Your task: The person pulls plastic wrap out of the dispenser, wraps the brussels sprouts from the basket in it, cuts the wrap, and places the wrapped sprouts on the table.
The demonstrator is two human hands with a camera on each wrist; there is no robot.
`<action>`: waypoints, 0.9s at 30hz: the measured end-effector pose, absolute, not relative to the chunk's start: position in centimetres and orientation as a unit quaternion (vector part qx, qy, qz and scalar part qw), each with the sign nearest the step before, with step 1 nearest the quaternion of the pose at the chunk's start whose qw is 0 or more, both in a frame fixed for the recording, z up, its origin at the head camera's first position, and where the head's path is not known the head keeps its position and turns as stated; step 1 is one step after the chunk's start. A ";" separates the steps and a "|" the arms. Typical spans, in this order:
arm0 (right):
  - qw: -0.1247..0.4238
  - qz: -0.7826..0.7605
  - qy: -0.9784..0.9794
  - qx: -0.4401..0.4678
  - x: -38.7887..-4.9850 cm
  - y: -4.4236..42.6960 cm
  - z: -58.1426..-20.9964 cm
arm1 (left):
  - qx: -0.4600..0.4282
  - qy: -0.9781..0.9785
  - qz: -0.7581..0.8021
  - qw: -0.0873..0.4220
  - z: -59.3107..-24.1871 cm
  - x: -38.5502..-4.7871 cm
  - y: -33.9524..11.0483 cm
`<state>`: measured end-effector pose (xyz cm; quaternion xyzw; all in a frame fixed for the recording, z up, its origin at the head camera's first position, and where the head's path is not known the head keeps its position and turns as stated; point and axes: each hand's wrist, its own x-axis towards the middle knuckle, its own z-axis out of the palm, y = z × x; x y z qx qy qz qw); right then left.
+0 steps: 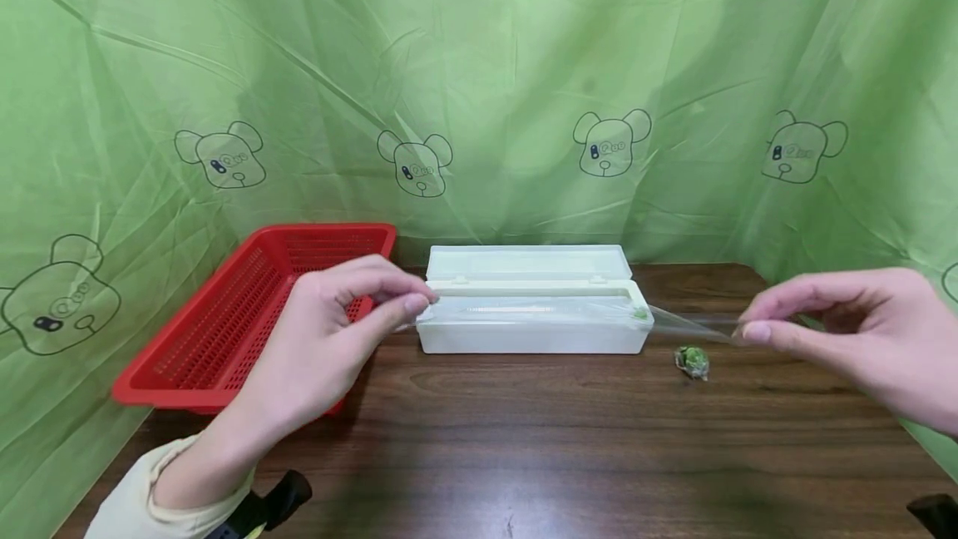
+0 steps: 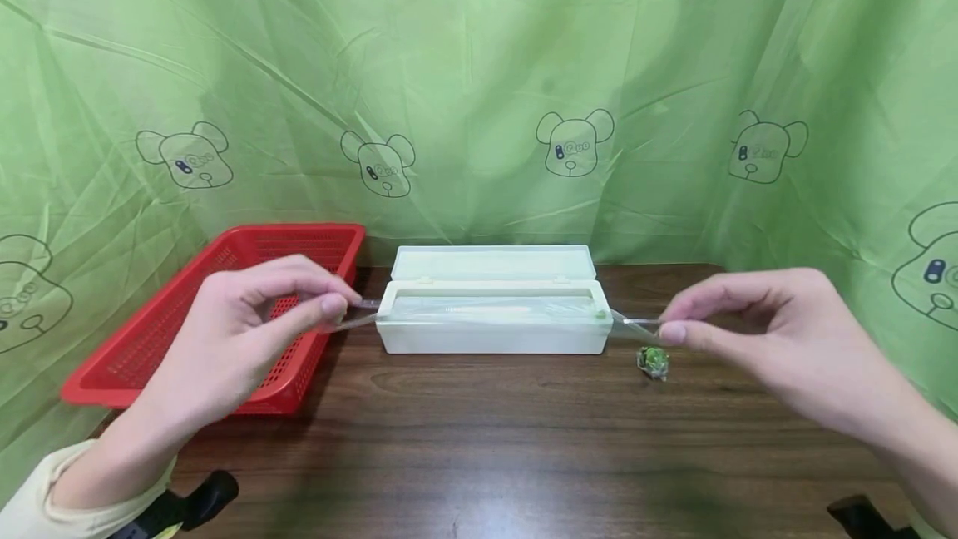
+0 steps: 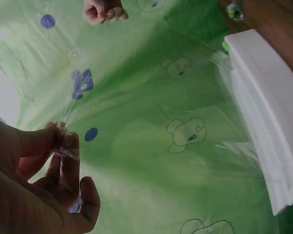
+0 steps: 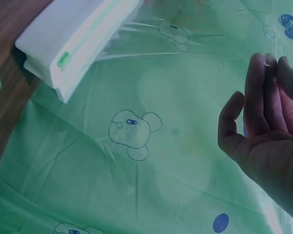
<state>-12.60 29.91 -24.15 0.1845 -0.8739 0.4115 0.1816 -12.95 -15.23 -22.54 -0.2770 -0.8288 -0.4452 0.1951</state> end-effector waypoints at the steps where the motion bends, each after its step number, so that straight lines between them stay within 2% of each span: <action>1: 0.176 0.413 -0.873 0.190 -12.4 30.0 -24.6 | -0.285 -0.828 -0.442 0.194 -22.9 -12.7 -15.3; 11: 0.089 0.395 -0.868 0.287 -11.2 31.6 -28.9 | -0.334 -0.824 -0.434 0.147 -26.6 -10.2 -15.7; 19: 0.013 0.391 -0.848 0.357 -10.9 31.5 -32.7 | -0.366 -0.811 -0.449 0.081 -30.3 -9.4 -16.0; 27: -0.064 0.421 -0.809 0.405 -11.2 30.5 -35.9 | -0.428 -0.815 -0.382 0.083 -34.2 -9.5 -16.1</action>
